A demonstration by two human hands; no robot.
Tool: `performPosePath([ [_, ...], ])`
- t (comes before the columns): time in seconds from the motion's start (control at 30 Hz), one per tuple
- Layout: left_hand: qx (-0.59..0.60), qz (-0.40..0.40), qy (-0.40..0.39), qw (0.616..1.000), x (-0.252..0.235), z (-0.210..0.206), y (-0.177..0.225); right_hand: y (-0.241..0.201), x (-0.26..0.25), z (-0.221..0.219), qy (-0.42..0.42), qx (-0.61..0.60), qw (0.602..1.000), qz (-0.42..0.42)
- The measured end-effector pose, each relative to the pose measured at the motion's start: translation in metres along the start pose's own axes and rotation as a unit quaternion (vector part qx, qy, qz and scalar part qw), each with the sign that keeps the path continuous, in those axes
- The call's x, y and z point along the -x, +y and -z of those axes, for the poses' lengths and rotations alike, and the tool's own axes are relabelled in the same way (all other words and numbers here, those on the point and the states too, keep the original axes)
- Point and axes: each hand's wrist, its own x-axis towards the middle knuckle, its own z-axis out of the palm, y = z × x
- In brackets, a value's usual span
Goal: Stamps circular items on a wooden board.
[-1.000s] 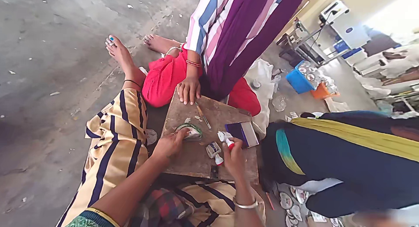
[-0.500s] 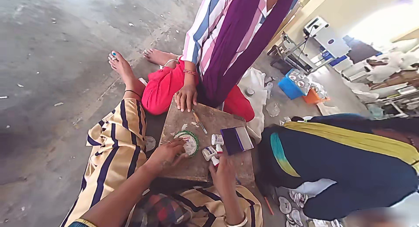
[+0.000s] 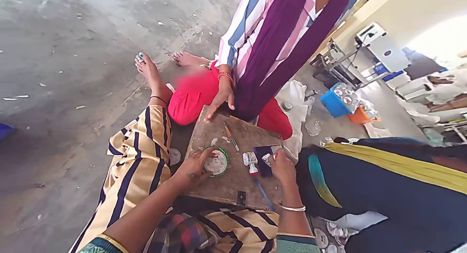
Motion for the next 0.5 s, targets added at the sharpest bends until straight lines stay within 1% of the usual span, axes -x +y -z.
performPosePath([
  [0.07,-0.002,-0.005,0.002,1.000,0.002,-0.002,-0.002,0.005,-0.001,0.006,-0.026,0.016,1.000,0.005],
  [0.1,0.003,-0.012,0.011,1.000,0.003,-0.003,-0.004,0.007,0.000,0.011,-0.018,0.011,1.000,0.014],
  [0.13,0.009,-0.018,0.019,1.000,0.002,-0.003,-0.005,0.006,0.007,0.015,0.009,-0.006,0.999,0.031],
  [0.17,0.016,-0.017,0.022,0.999,0.001,-0.002,-0.005,0.000,0.018,0.019,0.043,-0.035,0.996,0.066],
  [0.2,0.018,-0.009,0.017,1.000,0.001,-0.002,-0.004,-0.009,0.033,0.020,0.066,-0.068,0.988,0.118],
  [0.23,0.017,0.000,0.007,1.000,0.001,-0.002,-0.002,-0.022,0.049,0.017,0.071,-0.092,0.978,0.171],
  [0.27,0.015,0.009,-0.002,1.000,0.001,-0.001,-0.001,-0.037,0.063,0.009,0.066,-0.111,0.966,0.222],
  [0.33,0.014,0.027,-0.019,0.999,-0.001,0.004,0.002,-0.070,0.081,-0.006,0.033,-0.113,0.948,0.294],
  [0.4,0.011,0.034,-0.028,0.999,-0.002,0.007,0.004,-0.093,0.088,-0.013,0.014,-0.086,0.939,0.333],
  [0.5,0.015,0.032,-0.027,0.999,-0.001,0.007,0.003,-0.109,0.089,-0.016,0.020,-0.044,0.939,0.341],
])
